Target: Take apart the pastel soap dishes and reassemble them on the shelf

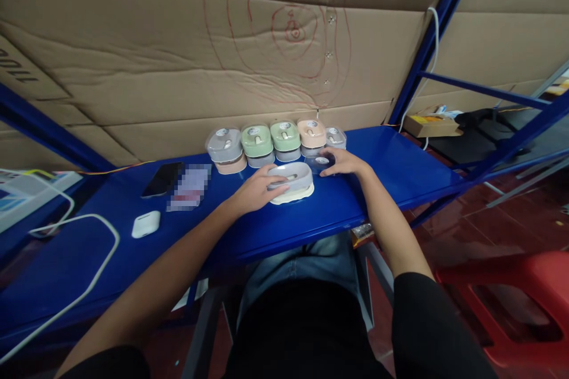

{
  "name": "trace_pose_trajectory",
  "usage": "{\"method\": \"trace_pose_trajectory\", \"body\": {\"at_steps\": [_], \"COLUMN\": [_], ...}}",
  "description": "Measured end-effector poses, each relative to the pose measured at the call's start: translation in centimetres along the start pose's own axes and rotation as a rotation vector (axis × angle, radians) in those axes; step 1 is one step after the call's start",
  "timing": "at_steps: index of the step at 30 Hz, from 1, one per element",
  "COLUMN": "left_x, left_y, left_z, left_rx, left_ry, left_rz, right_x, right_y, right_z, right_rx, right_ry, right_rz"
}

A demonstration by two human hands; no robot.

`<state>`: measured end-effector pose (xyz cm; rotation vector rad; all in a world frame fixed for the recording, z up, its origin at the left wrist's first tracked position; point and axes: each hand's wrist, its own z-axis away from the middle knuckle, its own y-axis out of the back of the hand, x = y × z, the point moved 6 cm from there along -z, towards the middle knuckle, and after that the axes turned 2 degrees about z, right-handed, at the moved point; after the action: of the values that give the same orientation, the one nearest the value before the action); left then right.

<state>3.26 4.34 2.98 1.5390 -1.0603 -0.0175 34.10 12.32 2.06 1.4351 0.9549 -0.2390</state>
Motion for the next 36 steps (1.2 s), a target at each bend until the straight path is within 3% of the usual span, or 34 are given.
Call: {"method": "trace_pose_trajectory", "body": {"at_steps": [8,15,20,24,28,36], "left_x": [-2.4,-4.0,-4.2,-3.4,-1.3,1.4], "left_y": [3.3,2.8,2.5,2.3,1.4,-1.4], "left_z": [-0.3,-0.3,-0.4,-0.4,-0.1,0.6], "left_rx": [0.088,-0.072,-0.073,-0.025,0.012,-0.06], "left_ry": [0.131,0.231,0.239,0.192,0.045,-0.065], "left_rz": [-0.173,-0.353,-0.335,-0.292,-0.168,-0.125], "right_x": [-0.4,-0.7,-0.6,-0.2,0.0,-0.1], "right_y": [-0.2,-0.5,-0.5,-0.5,-0.4,-0.5], "right_z": [0.2,0.3,0.2,0.1,0.0,0.0], "right_rx": [-0.072,-0.112,-0.102,-0.096,-0.088,-0.067], "right_ry": [0.012,0.013,0.022,0.059,0.087,0.04], "right_rz": [0.089,0.147,0.175,0.183,0.179,0.184]}}
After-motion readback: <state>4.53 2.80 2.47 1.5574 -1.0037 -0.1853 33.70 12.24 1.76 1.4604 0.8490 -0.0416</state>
